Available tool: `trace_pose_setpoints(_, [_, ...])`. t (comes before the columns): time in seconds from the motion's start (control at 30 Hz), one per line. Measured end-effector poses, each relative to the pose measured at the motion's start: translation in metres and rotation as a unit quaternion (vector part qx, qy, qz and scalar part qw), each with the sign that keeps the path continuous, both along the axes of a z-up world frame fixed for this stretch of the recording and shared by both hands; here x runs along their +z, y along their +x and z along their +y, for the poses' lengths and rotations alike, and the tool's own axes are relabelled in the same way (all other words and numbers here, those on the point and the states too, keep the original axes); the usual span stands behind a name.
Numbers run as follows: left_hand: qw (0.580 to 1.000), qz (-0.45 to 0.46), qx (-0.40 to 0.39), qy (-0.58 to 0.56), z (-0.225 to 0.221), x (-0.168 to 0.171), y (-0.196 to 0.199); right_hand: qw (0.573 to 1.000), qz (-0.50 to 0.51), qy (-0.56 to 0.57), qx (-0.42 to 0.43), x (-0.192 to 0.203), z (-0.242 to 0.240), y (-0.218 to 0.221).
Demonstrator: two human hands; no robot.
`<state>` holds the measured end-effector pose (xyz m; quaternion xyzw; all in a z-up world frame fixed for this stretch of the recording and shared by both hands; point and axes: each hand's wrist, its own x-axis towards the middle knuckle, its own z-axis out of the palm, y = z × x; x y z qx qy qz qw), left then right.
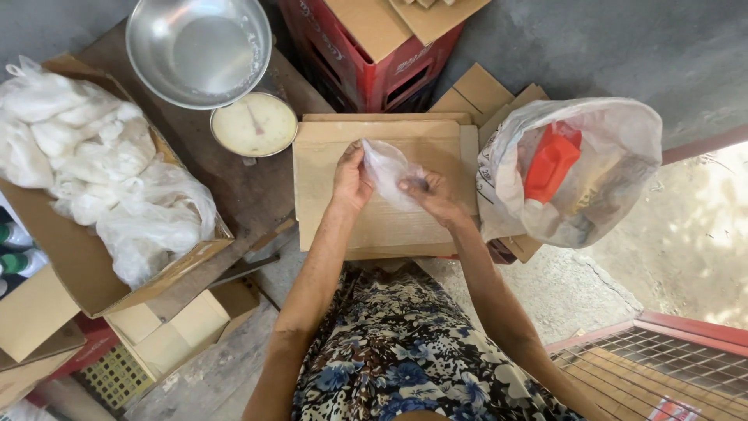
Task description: Measuring white powder on a scale and packaging it into small plastic bags.
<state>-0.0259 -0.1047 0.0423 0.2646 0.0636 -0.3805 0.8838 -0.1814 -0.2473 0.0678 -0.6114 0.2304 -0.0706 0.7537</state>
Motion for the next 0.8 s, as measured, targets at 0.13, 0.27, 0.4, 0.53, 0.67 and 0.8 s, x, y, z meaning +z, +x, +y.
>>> trace_pose_setpoints(0.13, [0.984, -0.132, -0.045, 0.11, 0.001, -0.012, 0.009, 0.984, -0.002, 0.173, -0.033, 0.016, -0.031, 0.002])
trace_pose_setpoints(0.27, [0.937, -0.246, -0.172, 0.18, 0.007, 0.0, 0.012, 0.925, -0.082, 0.361, -0.087, 0.015, -0.063, 0.013])
trace_pose_setpoints(0.4, [0.817, -0.414, -0.255, 0.311, -0.017, -0.01, 0.016, 0.893, -0.089, 0.41, -0.16, -0.003, -0.081, 0.009])
trace_pose_setpoints(0.53, [0.901, -0.25, -0.178, 0.307, -0.032, 0.005, 0.025, 0.921, -0.078, 0.329, -0.192, 0.004, -0.066, -0.002])
trace_pose_setpoints(0.67, [0.968, -0.112, -0.16, 0.159, -0.057, -0.017, 0.035, 0.983, -0.047, 0.127, -0.126, 0.025, -0.027, -0.008])
trace_pose_setpoints(0.8, [0.98, -0.081, -0.153, 0.093, -0.077, -0.065, 0.04, 0.991, 0.006, 0.036, -0.13, -0.006, -0.025, -0.004])
